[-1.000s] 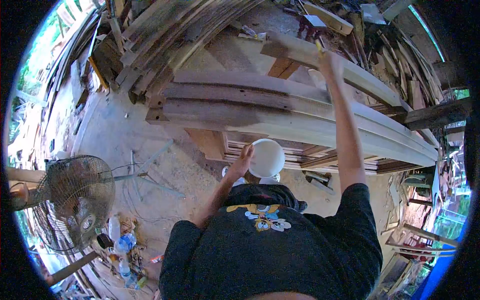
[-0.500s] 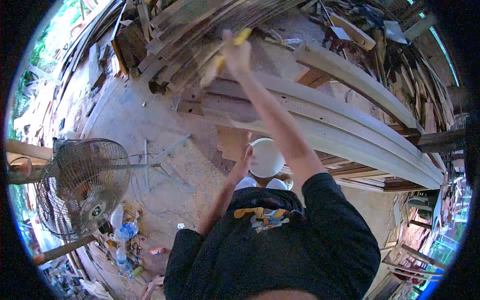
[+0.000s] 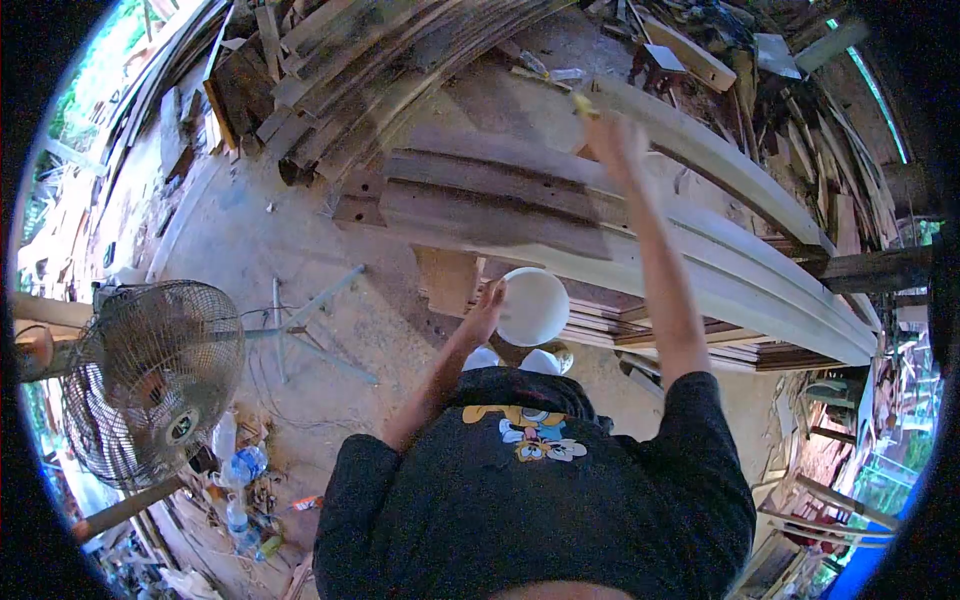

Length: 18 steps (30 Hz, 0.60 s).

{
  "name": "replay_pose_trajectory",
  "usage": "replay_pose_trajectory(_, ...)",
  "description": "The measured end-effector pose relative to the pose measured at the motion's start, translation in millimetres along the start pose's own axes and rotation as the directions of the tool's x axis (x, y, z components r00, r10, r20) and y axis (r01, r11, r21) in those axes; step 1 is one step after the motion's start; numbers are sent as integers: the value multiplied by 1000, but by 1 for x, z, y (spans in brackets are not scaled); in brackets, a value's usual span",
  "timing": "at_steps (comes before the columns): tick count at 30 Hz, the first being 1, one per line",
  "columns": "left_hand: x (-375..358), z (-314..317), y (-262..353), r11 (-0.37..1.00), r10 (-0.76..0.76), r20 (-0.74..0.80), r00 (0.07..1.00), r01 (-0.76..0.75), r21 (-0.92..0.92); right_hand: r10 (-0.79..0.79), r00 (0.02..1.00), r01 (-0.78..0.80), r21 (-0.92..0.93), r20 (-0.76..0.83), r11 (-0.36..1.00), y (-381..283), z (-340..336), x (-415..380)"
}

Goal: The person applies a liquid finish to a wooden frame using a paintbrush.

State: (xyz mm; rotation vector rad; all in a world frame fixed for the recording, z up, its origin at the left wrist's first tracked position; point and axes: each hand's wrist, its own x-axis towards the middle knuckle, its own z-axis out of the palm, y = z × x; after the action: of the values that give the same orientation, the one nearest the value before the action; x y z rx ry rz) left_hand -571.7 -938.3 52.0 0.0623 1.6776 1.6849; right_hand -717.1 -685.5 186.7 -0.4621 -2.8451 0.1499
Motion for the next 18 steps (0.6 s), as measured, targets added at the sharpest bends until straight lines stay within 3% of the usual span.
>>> replay_pose_trajectory(3,-13,6,20,995,-87,-51,995,89,39,-43,995,67,280,-90,958,-92,-9,-16)
replay_pose_trajectory(4,-10,4,10,995,-89,-58,994,91,41,-116,986,154,367,-124,917,-117,-7,-20)
replay_pose_trajectory(7,-10,-5,0,993,21,-9,1000,-22,-112,-232,967,254,471,-105,845,-179,-32,-27)
replay_pose_trajectory(8,-21,-4,14,993,-59,-72,996,51,-103,-289,952,263,742,-97,617,-185,-33,-28)
replay_pose_trajectory(9,-31,-5,23,987,-138,-136,981,124,-102,-346,932,221,923,-105,315,-189,-37,-31)
replay_pose_trajectory(10,-35,-9,19,987,-137,-148,979,122,-109,-358,928,223,925,-105,308,-185,-41,-36)
replay_pose_trajectory(12,-41,-20,10,970,-114,-199,973,66,-232,-295,953,1,970,73,243,-161,-54,-53)
replay_pose_trajectory(14,-35,-34,-13,955,-137,-260,956,58,-289,-300,936,-107,962,182,249,-137,-75,-74)
replay_pose_trajectory(16,-38,-37,-18,937,-167,-317,934,50,-347,-476,848,-103,954,233,283,-116,-66,-87)
replay_pose_trajectory(18,-47,-39,-11,934,-121,-280,952,14,-357,-525,795,-267,952,306,151,-113,-44,-116)
